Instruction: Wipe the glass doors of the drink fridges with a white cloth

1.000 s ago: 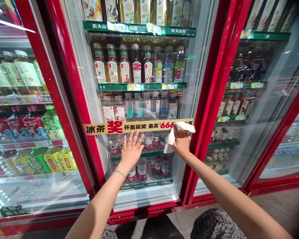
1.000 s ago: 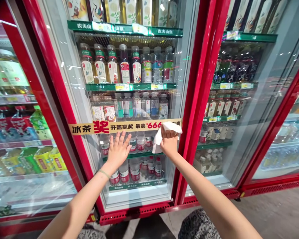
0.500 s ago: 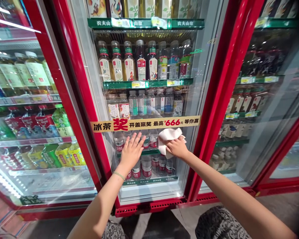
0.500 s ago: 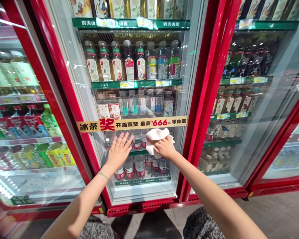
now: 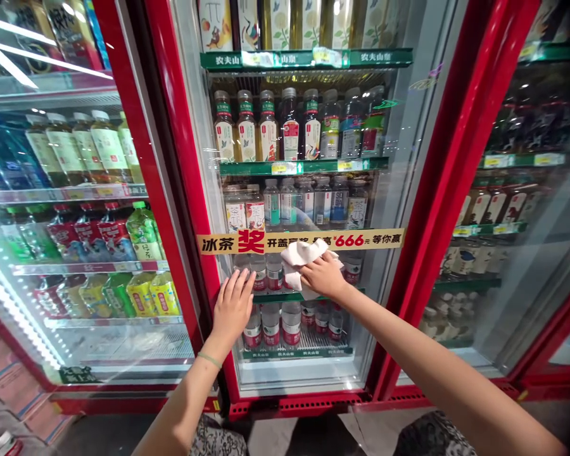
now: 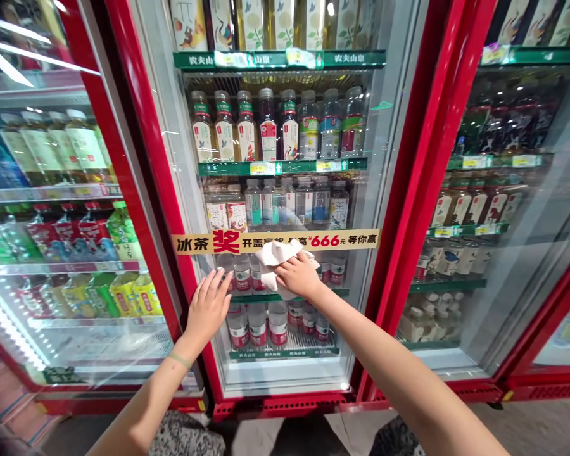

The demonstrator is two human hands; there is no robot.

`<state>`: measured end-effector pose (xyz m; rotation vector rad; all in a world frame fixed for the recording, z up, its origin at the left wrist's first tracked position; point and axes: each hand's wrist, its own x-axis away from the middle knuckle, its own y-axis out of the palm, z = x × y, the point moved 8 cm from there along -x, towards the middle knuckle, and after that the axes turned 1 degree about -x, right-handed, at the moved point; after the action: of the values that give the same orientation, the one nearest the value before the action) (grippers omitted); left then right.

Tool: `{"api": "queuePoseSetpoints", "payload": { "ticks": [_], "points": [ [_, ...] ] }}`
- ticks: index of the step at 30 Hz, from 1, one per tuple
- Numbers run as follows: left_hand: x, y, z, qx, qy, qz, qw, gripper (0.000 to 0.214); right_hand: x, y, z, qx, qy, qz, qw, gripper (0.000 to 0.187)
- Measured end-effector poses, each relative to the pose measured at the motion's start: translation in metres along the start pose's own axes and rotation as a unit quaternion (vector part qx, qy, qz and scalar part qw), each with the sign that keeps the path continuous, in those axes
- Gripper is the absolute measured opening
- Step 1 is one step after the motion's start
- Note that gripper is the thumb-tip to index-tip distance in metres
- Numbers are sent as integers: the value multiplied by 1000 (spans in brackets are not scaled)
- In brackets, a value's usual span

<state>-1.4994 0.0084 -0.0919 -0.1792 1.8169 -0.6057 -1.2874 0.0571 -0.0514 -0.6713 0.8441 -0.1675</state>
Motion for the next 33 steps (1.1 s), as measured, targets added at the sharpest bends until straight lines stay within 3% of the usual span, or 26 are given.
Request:
{"api": "queuePoseSetpoints", "payload": {
  "ticks": [2,5,7,11,16,20,24,26,30,33],
  "points": [
    [4,-4,-10,-6,-11,6,1000,68,-12,0,-10,7,0,24,1000,28],
    [12,-8,-25,-32,-46,12,998,66,-27,6,-48,-21,-156,3,988,30],
    [20,-9,-34,-47,-68,13,997,64,-39,6,-63,-32,-205,1,978,30],
    [34,-10,-48,-32,-92,13,995,62,-71,-3,-66,-11,-118,45,992,30],
    [45,-10,-59,12,-132,30,991,56,-82,-1,-98,-23,-205,43,978,30],
    [53,-3,-58,37,-181,89,979,48,-87,7,-102,-24,-141,38,989,28],
    [61,6,-57,68,-225,164,958,47,-92,6,-118,-34,-214,45,975,29],
    [63,10,-60,89,-235,182,951,46,-101,2,-116,-32,-198,54,978,29],
    [67,16,-68,145,-246,166,944,45,-111,7,-111,-35,-85,56,994,32],
    [79,19,-74,165,-276,150,935,46,-95,24,-135,-51,-154,24,986,32]
  ]
}}
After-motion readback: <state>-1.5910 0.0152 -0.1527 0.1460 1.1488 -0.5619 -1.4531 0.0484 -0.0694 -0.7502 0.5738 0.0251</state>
